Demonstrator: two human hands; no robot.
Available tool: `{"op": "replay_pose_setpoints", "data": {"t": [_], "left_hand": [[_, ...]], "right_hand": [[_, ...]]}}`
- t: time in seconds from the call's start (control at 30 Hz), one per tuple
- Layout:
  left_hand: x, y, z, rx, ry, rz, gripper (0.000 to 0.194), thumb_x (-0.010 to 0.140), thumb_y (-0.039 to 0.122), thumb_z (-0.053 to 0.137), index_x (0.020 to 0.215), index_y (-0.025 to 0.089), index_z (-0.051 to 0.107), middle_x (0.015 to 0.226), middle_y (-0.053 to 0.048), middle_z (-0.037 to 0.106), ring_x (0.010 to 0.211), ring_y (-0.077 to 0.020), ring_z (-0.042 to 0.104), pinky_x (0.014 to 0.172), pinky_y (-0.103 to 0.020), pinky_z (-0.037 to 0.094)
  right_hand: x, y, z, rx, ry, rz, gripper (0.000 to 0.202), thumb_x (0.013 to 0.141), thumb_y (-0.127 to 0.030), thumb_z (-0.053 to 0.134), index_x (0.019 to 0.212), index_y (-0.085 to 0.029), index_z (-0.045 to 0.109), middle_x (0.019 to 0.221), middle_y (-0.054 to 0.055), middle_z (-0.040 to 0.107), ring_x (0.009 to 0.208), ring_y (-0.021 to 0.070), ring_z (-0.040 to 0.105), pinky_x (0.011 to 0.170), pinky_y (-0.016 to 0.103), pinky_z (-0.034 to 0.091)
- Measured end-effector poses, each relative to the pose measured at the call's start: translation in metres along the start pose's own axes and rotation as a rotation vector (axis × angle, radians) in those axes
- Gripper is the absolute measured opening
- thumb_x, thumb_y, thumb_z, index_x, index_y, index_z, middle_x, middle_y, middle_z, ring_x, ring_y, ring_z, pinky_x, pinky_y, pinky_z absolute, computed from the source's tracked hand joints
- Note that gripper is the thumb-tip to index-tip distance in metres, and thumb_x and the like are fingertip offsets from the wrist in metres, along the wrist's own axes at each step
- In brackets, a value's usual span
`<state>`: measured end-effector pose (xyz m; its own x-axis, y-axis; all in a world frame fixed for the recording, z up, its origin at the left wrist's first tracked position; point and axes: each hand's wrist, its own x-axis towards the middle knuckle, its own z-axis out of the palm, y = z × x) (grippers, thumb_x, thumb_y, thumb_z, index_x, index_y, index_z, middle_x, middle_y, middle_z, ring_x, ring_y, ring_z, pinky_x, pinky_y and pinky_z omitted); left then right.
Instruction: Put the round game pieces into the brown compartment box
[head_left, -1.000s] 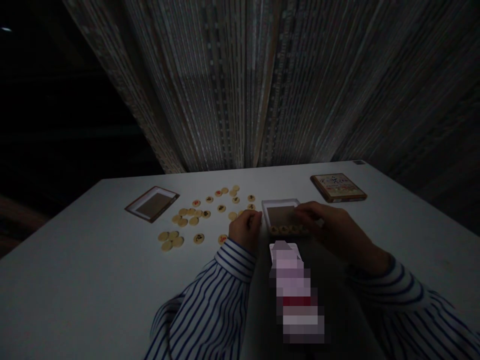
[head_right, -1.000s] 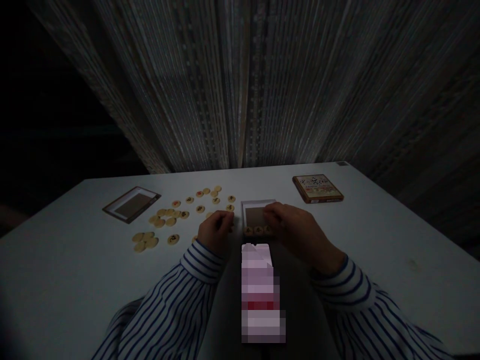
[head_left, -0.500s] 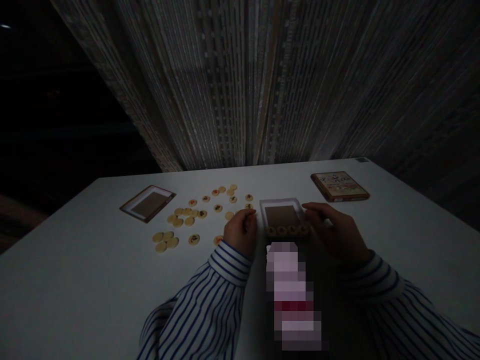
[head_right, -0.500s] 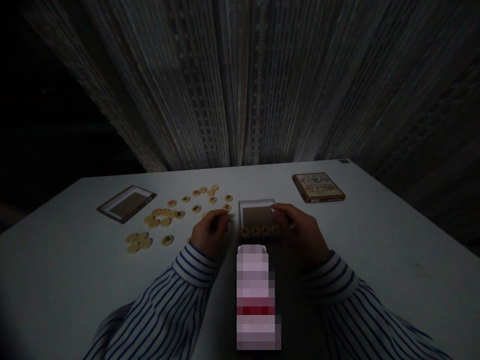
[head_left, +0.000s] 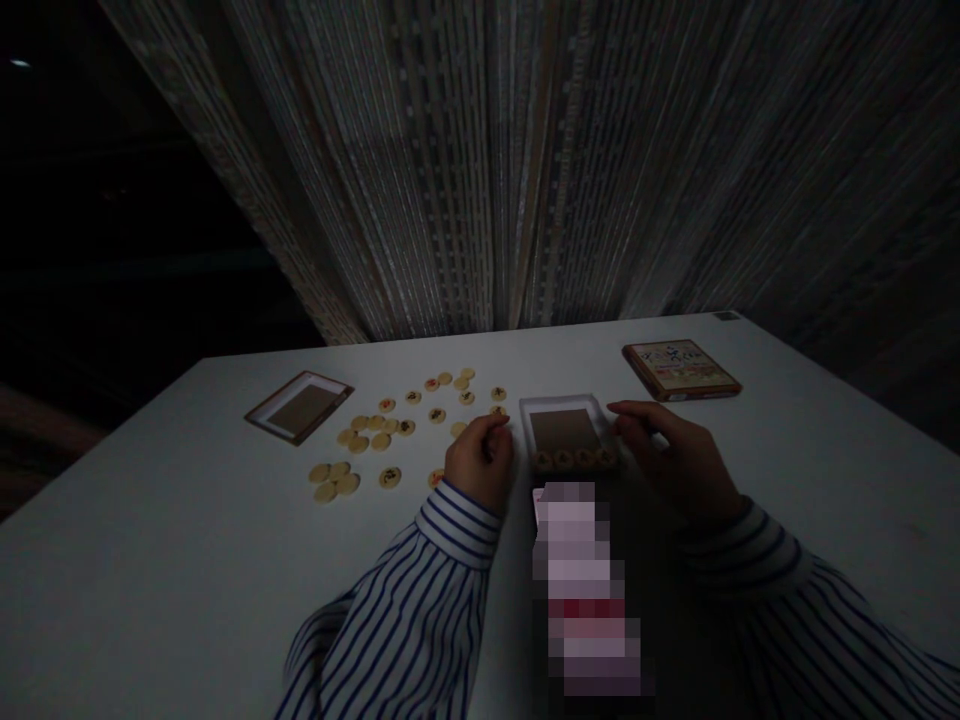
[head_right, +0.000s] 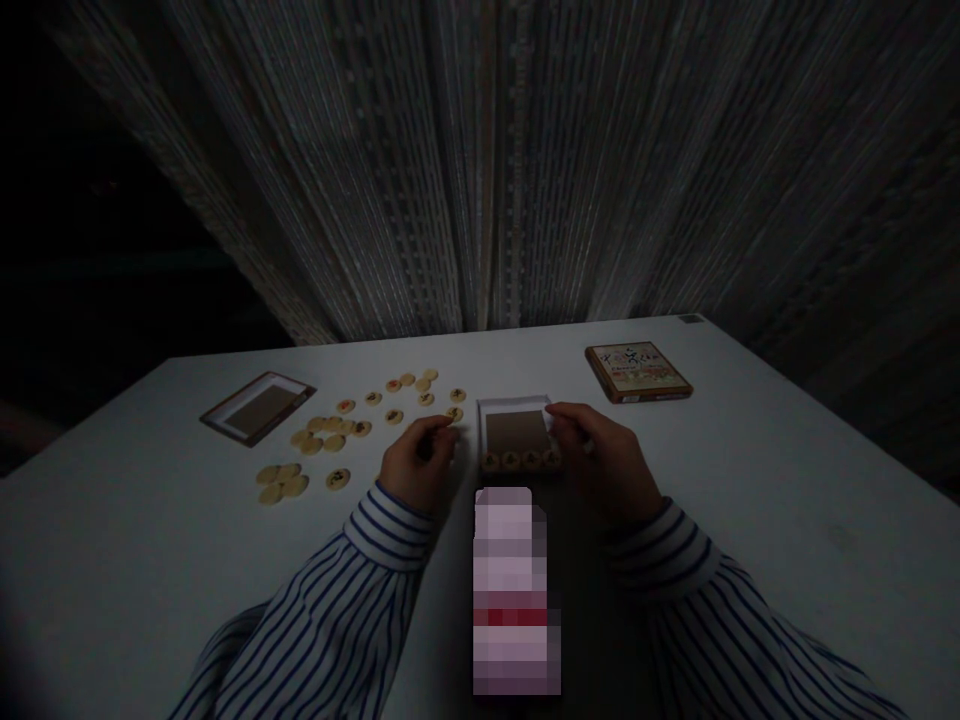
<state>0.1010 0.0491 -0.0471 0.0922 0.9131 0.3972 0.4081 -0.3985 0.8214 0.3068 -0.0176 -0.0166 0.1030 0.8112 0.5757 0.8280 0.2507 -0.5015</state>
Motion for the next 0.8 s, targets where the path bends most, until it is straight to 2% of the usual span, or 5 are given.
{"op": "replay_pose_setpoints", "data": {"t": [0.23,0.33,0.5,0.63,0.8], "left_hand": [[0.006,0.015,-0.015,-0.158,0.043,-0.045,0.021,0.075,0.026,0.055,0.09,0.015,0.064,0.066,-0.001,0.062,0.055,-0.0089,0.054,0.053,-0.019,0.045],[0.014,0.024,-0.03,-0.237,0.089,-0.046,0.023,0.072,0.027,0.058,0.089,0.014,0.064,0.071,-0.002,0.063,0.055,-0.0086,0.055,0.051,-0.019,0.045],[0.036,0.033,-0.057,-0.238,0.153,-0.041,0.022,0.069,0.029,0.061,0.085,0.014,0.064,0.065,0.0,0.061,0.053,-0.0093,0.056,0.05,-0.019,0.045],[0.049,0.026,-0.071,-0.202,0.173,-0.05,0.025,0.068,0.033,0.062,0.083,0.013,0.064,0.063,0.0,0.061,0.055,-0.0107,0.057,0.049,-0.02,0.044],[0.045,0.003,-0.076,-0.052,0.126,-0.039,0.023,0.071,0.033,0.059,0.082,0.014,0.065,0.062,0.0,0.062,0.055,-0.0114,0.057,0.052,-0.021,0.044]], "right_hand": [[0.002,0.001,0.0,0.02,0.035,0.007,0.026,0.087,-0.028,0.039,0.098,-0.016,0.059,0.075,0.004,0.067,0.067,0.0154,0.063,0.06,0.028,0.05],[0.002,0.0,0.0,0.026,0.043,-0.001,0.026,0.087,-0.028,0.038,0.098,-0.017,0.059,0.075,0.004,0.067,0.066,0.015,0.063,0.06,0.027,0.05],[0.002,0.0,0.001,0.018,0.015,-0.004,0.026,0.087,-0.029,0.039,0.099,-0.017,0.06,0.077,0.005,0.068,0.067,0.0165,0.064,0.059,0.029,0.051],[0.001,0.002,0.003,-0.015,0.0,-0.018,0.027,0.087,-0.029,0.04,0.1,-0.017,0.06,0.082,0.007,0.069,0.069,0.0174,0.065,0.057,0.029,0.051],[0.002,0.005,0.002,-0.051,0.018,-0.01,0.026,0.085,-0.031,0.042,0.097,-0.018,0.061,0.087,0.008,0.07,0.072,0.0195,0.065,0.056,0.031,0.053]]}}
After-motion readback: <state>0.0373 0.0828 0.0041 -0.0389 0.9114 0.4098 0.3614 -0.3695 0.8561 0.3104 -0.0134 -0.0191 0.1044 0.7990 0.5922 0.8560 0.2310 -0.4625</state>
